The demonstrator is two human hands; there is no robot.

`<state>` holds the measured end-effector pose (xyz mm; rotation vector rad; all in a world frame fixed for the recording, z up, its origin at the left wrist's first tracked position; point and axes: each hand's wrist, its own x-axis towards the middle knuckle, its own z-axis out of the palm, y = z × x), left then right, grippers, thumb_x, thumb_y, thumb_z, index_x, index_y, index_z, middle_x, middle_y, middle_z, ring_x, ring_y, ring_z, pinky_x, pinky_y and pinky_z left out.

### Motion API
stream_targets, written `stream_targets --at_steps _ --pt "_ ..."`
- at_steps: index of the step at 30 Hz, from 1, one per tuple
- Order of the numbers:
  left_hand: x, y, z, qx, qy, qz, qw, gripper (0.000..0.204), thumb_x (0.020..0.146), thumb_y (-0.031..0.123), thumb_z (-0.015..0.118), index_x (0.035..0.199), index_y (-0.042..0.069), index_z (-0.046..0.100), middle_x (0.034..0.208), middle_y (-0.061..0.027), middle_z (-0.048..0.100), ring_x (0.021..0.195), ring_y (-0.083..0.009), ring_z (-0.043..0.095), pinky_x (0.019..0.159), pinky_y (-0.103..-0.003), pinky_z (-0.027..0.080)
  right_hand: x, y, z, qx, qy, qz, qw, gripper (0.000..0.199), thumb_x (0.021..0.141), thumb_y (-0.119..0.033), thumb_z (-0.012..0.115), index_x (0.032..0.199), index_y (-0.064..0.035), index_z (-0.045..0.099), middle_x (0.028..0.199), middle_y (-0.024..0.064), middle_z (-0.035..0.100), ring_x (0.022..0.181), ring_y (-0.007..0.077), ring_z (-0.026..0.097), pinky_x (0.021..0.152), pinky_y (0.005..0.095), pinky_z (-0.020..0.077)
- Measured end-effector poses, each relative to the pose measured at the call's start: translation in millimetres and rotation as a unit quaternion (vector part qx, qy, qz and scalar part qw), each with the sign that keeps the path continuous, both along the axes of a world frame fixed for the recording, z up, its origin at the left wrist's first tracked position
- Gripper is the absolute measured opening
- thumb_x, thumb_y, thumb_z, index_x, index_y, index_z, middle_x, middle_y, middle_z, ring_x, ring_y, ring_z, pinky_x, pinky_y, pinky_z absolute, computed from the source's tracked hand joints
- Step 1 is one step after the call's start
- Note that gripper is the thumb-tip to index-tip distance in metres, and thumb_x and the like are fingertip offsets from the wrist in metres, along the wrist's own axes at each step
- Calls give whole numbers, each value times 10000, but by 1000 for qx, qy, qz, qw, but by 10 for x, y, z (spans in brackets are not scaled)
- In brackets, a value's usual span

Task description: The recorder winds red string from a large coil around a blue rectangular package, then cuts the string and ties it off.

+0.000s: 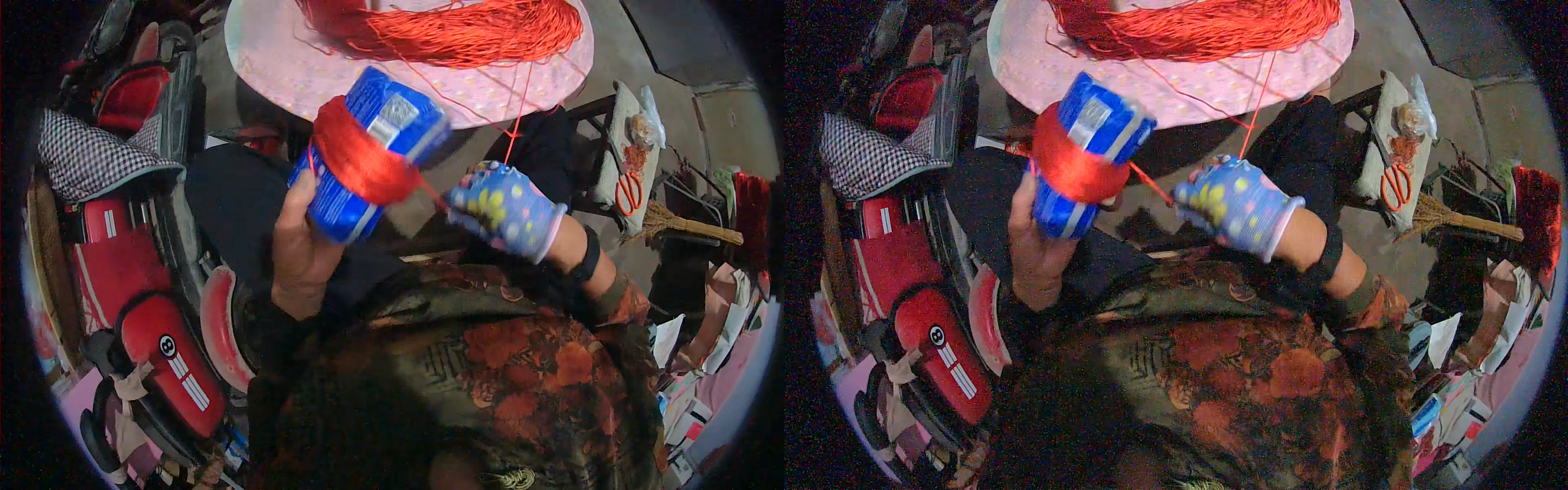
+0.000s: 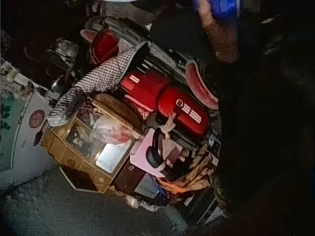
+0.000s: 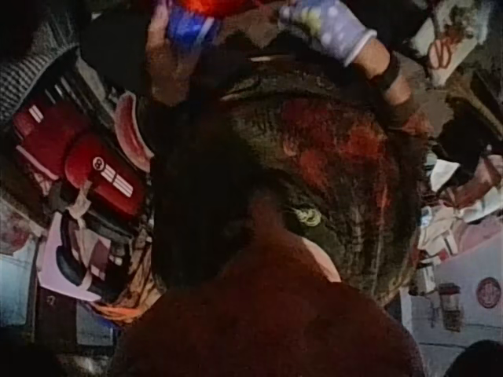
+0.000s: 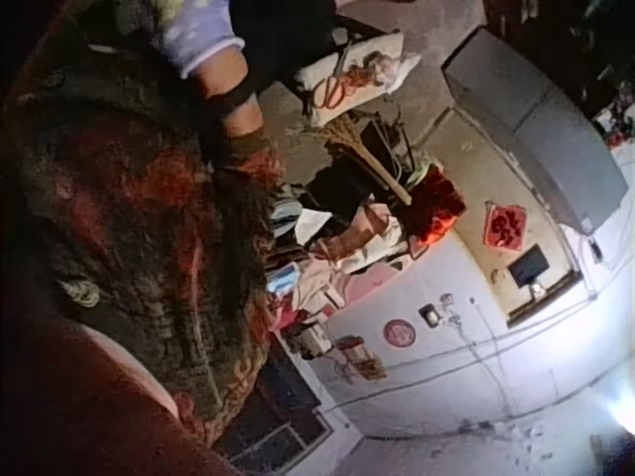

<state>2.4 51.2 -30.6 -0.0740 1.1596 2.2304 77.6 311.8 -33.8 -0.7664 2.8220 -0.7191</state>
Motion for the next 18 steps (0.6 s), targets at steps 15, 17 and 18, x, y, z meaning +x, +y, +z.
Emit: stream_targets --at_steps 15,17,18 --pt "73 -268 137 8 76 -184 980 569 761 228 712 1249 8 519 1158 -72 608 1053 -194 593 950 -325 463 -359 313 -62 -309 -109 -184 927 260 873 -300 649 957 -54 656 855 91 686 733 223 658 696 321 516" --pt "115 -367 -131 20 239 -94 966 517 832 215 640 1283 7 496 1232 -105 592 1106 -228 591 966 -355 469 -210 192 -89 -300 -114 -184 929 196 889 -237 614 961 -58 647 842 97 680 742 257 660 694 351 519" --pt "129 -426 -260 14 275 -69 959 495 851 207 622 1285 7 494 1235 -111 590 1106 -228 592 960 -358 473 -133 116 -78 -296 -115 -183 930 166 897 -206 596 963 -60 642 835 100 677 746 274 661 693 367 520"
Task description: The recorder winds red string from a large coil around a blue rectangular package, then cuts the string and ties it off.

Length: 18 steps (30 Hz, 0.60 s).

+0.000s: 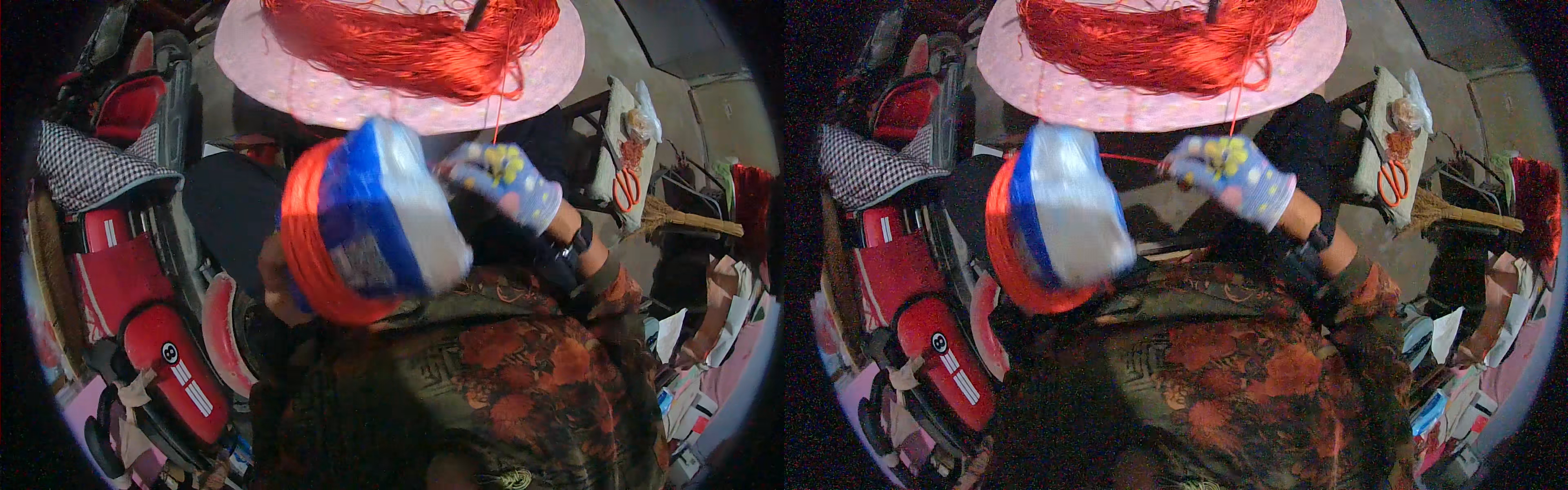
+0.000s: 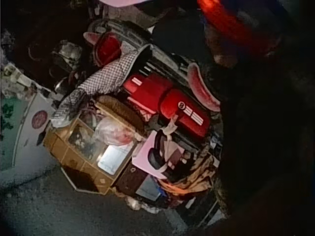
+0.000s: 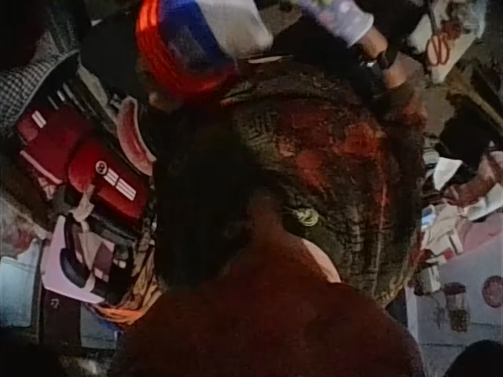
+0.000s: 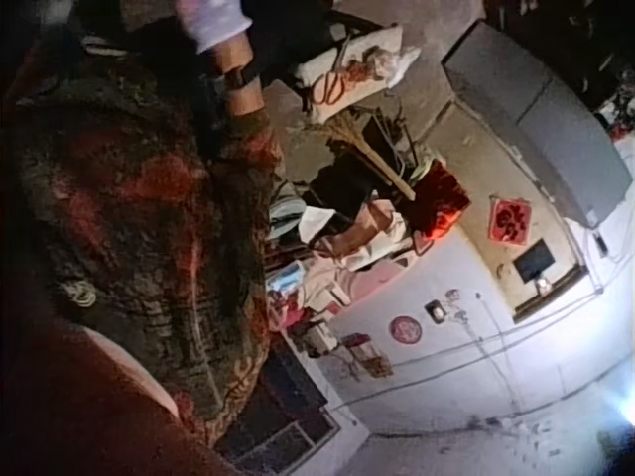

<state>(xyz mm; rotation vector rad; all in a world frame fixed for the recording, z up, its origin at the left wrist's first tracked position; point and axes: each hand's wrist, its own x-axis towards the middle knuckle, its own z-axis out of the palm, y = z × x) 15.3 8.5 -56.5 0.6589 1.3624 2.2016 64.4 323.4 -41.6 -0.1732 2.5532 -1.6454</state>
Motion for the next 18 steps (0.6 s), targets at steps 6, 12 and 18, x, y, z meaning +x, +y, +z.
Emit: stream_targets --at_steps 6,12,18 --pt "-133 503 409 -40 -274 78 958 429 861 171 613 1247 8 520 1142 -110 617 1018 -181 624 895 -318 493 134 -273 460 267 127 225 928 156 862 -223 620 784 -106 552 697 123 597 699 327 628 608 406 498" --pt "-174 496 429 -266 -161 -127 942 445 744 198 738 1118 11 585 967 -17 610 893 -88 570 836 -267 466 -324 19 677 63 52 182 980 260 788 -348 742 810 -102 662 733 57 662 643 188 631 599 312 486" --pt "33 321 503 -153 -245 -16 957 739 690 353 756 1284 2 491 1199 -88 590 1085 -189 586 951 -336 464 -233 207 13 -90 -56 61 992 225 924 -250 593 961 -35 647 853 56 659 743 122 614 707 285 494"
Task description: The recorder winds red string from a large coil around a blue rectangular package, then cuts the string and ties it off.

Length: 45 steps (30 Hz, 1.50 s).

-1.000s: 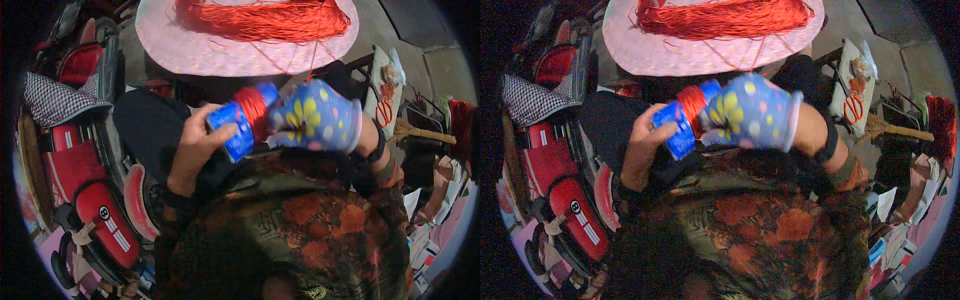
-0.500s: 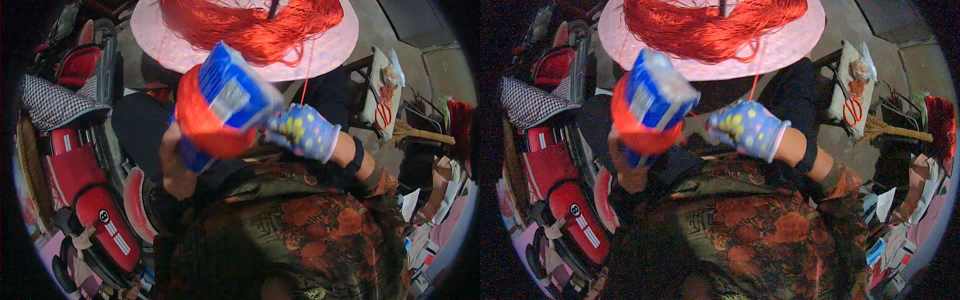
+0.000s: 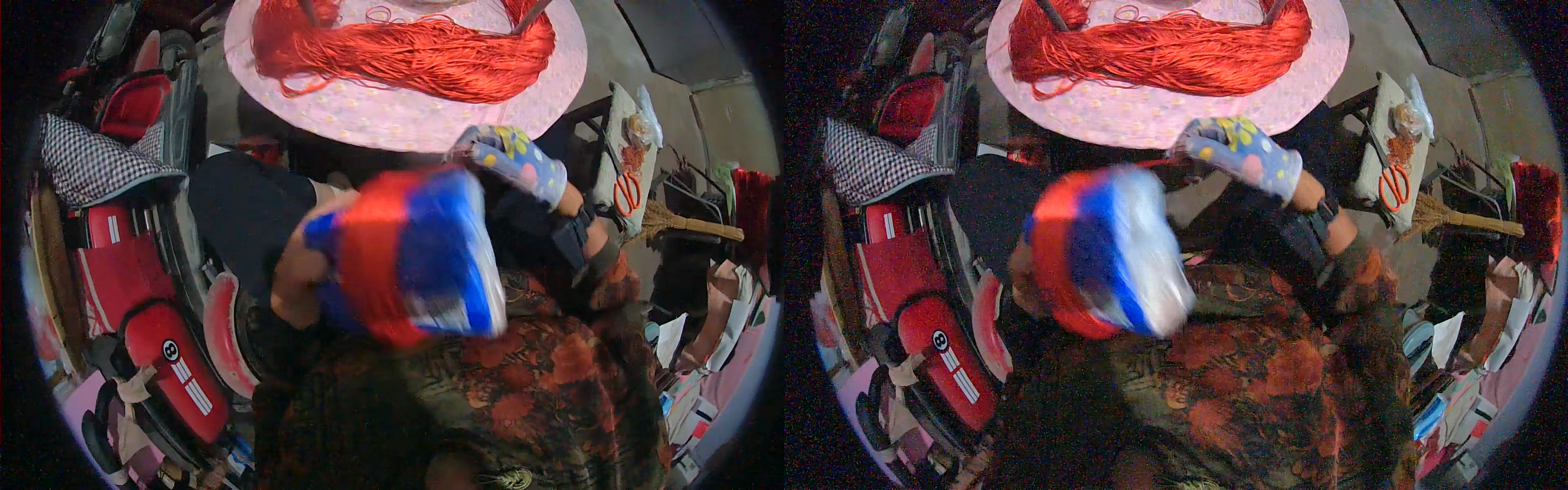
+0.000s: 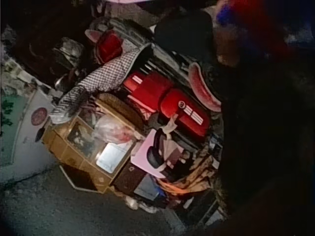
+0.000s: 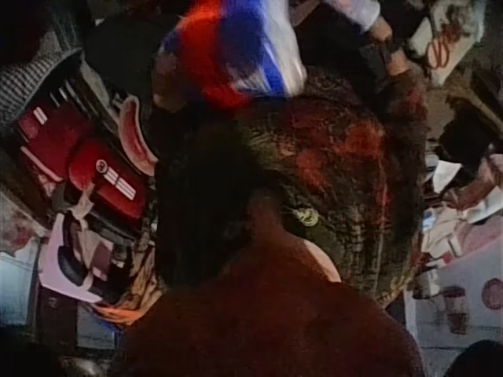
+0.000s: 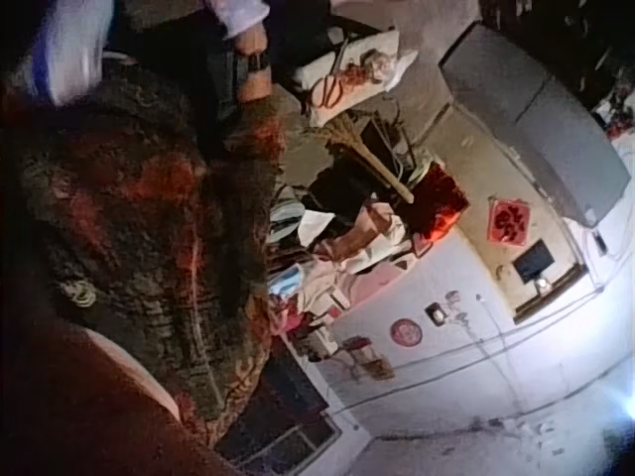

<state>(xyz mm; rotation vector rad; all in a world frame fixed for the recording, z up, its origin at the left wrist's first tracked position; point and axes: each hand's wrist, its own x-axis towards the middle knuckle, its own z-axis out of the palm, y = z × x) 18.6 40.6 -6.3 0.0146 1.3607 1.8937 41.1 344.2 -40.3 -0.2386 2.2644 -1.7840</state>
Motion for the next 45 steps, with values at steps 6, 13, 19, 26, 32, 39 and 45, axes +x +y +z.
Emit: stream_targets --at_steps 6,13,19,26,32,39,45 --pt "-201 202 -123 84 37 139 986 441 904 217 597 1268 -9 491 1177 -122 595 1053 -192 604 909 -336 494 395 -352 158 364 227 128 894 118 833 -184 613 874 -74 604 805 142 634 778 347 631 658 374 503" --pt "-221 220 -185 -85 38 -178 980 452 789 232 739 1141 1 575 1000 -33 626 904 -101 594 833 -267 474 -11 -172 499 150 91 105 979 189 805 -237 733 852 -71 657 766 77 659 677 212 641 630 318 502" --pt "-150 105 -69 97 -52 -108 988 536 775 236 722 1218 0 534 1092 -52 622 1001 -137 603 908 -303 471 97 -11 -285 -21 -22 28 999 188 873 -232 641 936 -55 659 874 51 685 786 139 648 738 295 511" --pt "-223 230 -322 31 9 98 995 411 853 197 676 1179 -17 548 1048 -64 637 928 -141 626 837 -292 503 487 -348 206 377 202 176 886 197 880 -274 584 827 -84 592 757 137 626 724 334 634 629 400 507" --pt "-205 225 -268 -65 41 -185 980 408 788 246 754 1084 14 597 942 -27 628 851 -95 589 785 -273 492 48 -240 658 122 98 120 980 189 754 -192 788 789 -67 651 711 52 632 648 196 611 614 288 468" --pt "-99 -6 -164 129 -57 -26 990 619 679 234 727 1219 7 530 1078 -82 630 995 -189 617 887 -354 503 104 128 -405 1 -16 -2 1000 191 925 -210 573 992 -40 628 903 75 655 798 184 611 746 296 493" --pt "-222 80 -351 -6 99 62 993 423 837 178 660 1196 -8 536 1049 -76 627 921 -145 621 819 -300 506 433 -263 156 120 145 149 971 134 888 -182 631 902 -50 649 818 128 665 732 290 647 661 338 519"
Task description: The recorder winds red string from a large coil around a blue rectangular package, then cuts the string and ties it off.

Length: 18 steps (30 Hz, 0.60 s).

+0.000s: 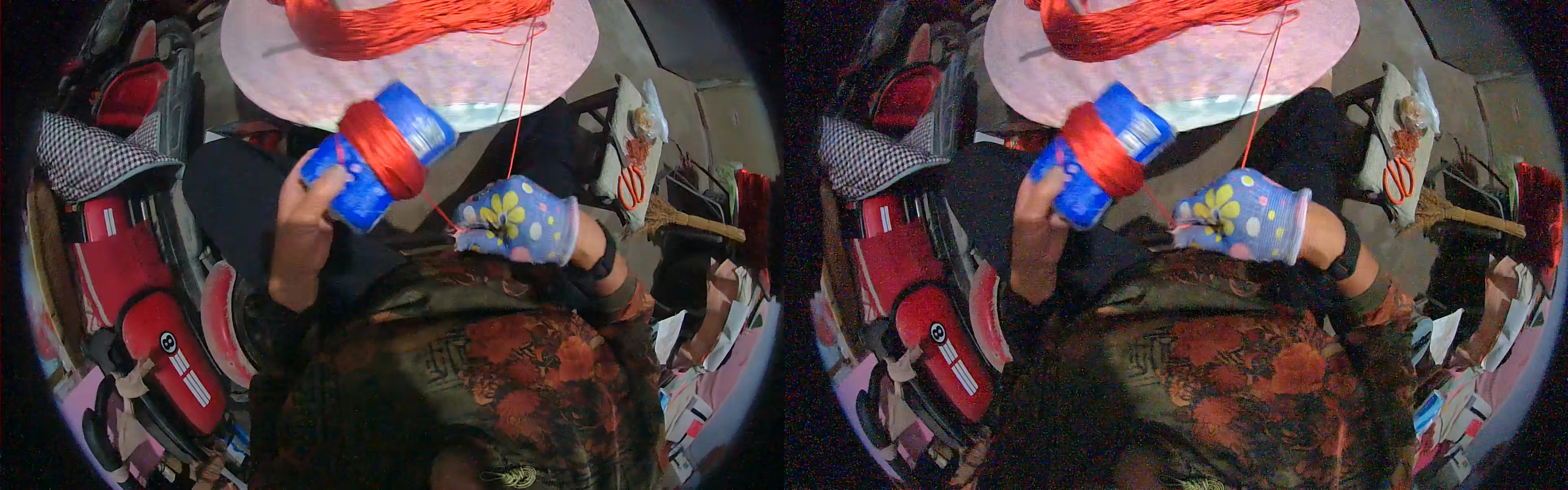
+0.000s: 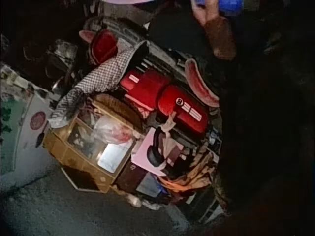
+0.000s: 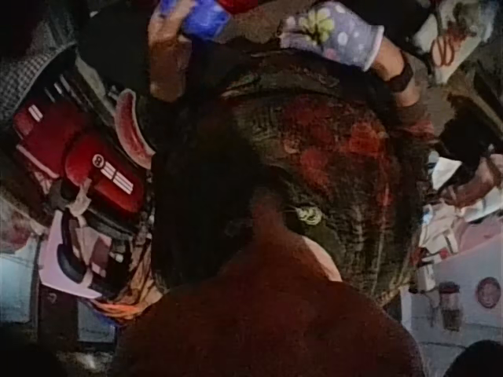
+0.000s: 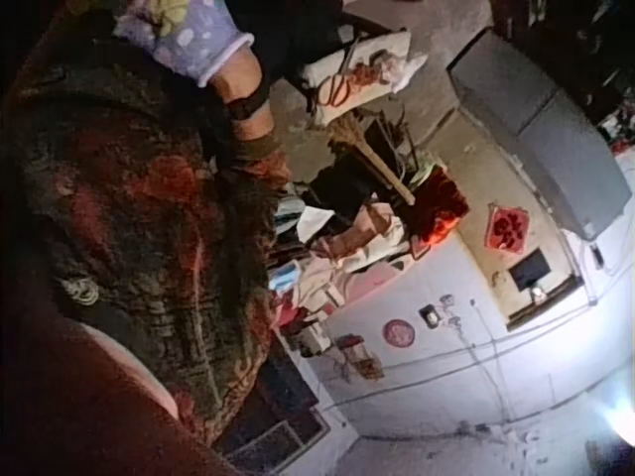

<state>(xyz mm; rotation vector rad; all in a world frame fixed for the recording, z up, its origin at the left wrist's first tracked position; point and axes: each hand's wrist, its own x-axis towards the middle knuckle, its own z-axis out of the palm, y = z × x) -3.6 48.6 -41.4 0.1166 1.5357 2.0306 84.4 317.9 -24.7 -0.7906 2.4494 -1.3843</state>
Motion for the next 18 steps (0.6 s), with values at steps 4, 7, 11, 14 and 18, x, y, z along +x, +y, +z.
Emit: stream_targets --at_steps 4,7,11,14,18 --pt "-3 58 13 -144 -19 -175 974 478 789 215 743 1175 10 551 1010 -39 618 913 -94 583 828 -260 474 -333 39 398 27 12 -39 999 122 819 -188 716 815 -79 661 771 85 673 694 212 645 646 313 501" --pt "61 130 275 -28 -106 -255 961 503 763 213 757 1177 14 553 1010 -31 620 927 -98 582 851 -266 469 -584 197 133 37 -82 -131 987 160 844 -195 708 866 -46 656 790 54 674 699 118 627 668 288 506" --pt "98 -36 266 115 -180 -113 970 509 798 228 690 1224 10 518 1091 -62 609 1012 -152 599 905 -317 481 -323 243 -493 -191 -175 -84 962 232 925 -248 580 1002 -39 641 888 105 672 805 201 645 779 305 486" --pt "158 151 301 136 -122 43 982 453 846 210 640 1231 11 510 1123 -77 606 1037 -178 606 902 -336 493 45 19 -478 -101 -171 -85 976 205 941 -204 553 1023 -30 624 906 137 660 851 292 656 764 353 515" --pt "4 78 -46 -42 -72 -20 996 393 837 212 696 1142 7 560 1000 -42 621 902 -123 606 816 -292 497 9 5 67 18 23 45 999 172 890 -201 639 973 -51 657 847 135 654 773 320 632 664 340 507"
